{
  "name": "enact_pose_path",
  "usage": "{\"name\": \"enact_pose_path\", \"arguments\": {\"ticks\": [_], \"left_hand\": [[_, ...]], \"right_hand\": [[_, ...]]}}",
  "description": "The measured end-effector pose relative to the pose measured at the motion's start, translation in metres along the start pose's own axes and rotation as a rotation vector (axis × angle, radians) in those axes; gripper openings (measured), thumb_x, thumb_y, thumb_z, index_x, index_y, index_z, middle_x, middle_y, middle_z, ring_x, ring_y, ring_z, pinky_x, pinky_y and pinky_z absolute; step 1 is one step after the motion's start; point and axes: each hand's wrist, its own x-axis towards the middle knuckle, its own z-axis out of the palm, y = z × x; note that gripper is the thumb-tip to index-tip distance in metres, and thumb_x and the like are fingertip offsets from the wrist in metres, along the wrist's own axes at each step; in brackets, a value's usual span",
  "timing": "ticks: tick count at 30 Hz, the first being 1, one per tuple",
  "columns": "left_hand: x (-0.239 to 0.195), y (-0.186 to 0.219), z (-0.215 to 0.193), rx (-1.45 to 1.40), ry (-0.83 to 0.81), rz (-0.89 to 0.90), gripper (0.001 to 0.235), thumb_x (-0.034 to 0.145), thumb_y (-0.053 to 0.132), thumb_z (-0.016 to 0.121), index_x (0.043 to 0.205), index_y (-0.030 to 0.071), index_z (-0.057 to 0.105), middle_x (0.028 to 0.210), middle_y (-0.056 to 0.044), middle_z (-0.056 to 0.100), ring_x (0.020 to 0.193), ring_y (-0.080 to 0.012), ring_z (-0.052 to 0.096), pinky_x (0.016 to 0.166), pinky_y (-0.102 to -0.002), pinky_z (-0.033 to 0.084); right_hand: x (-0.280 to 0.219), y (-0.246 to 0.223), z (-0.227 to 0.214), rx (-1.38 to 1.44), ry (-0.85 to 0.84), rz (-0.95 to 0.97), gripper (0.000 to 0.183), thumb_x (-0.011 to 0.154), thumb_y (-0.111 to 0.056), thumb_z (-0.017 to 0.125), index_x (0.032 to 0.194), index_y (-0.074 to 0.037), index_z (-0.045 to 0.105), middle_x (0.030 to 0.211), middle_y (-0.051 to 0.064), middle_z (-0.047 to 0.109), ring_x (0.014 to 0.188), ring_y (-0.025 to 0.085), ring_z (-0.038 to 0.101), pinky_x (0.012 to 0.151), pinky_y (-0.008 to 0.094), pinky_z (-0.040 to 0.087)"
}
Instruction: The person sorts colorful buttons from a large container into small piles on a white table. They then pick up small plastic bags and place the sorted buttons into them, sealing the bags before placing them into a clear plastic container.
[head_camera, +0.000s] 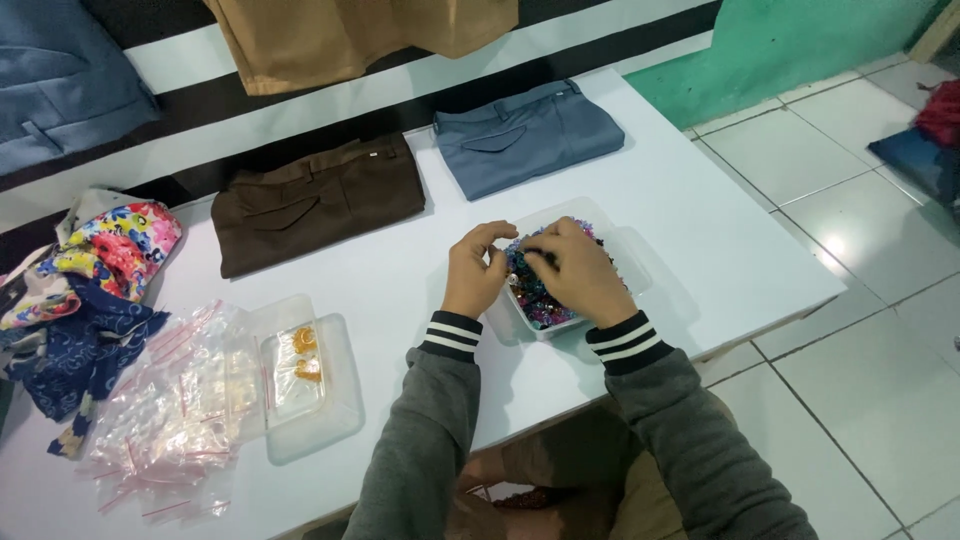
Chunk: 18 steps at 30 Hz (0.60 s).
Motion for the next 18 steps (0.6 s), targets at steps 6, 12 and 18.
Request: {"name": "enact_pose_path", "arguments": {"ticks": [6, 12, 18], "left_hand": [[-0.001, 0.017, -0.002, -0.02, 0.026, 0.01, 0.04, 0.088, -0.012, 0.046, 0.113, 0.004, 0.072, 0.119, -0.02, 0.07, 0.129, -0.0411, 0.058, 0.105, -0.051, 0.051], [-0.004, 0.005, -0.008, 0.225, 0.051, 0.137, 0.033, 0.083, -0.003, 0.055, 0.099, 0.016, 0.076, 0.101, -0.003, 0.071, 0.118, -0.0293, 0.058, 0.106, -0.046, 0.046], [-0.007, 0.016, -0.007, 0.363, 0.064, 0.232, 0.028, 0.081, -0.001, 0.056, 0.093, 0.015, 0.077, 0.099, -0.004, 0.071, 0.115, -0.029, 0.055, 0.105, -0.047, 0.041]], "right_hand": [[0.004, 0.013, 0.025, -0.196, -0.208, -0.132, 0.03, 0.092, -0.019, 0.066, 0.12, -0.014, 0.076, 0.116, 0.017, 0.063, 0.114, 0.041, 0.062, 0.093, 0.045, 0.055], [0.003, 0.016, 0.026, -0.227, -0.068, -0.058, 0.016, 0.091, -0.014, 0.065, 0.1, -0.011, 0.079, 0.099, 0.007, 0.062, 0.099, 0.028, 0.065, 0.075, 0.036, 0.058], [0.003, 0.008, 0.017, -0.201, 0.069, -0.047, 0.018, 0.093, -0.02, 0.068, 0.105, -0.011, 0.079, 0.097, 0.006, 0.064, 0.093, 0.028, 0.067, 0.07, 0.037, 0.058]]}}
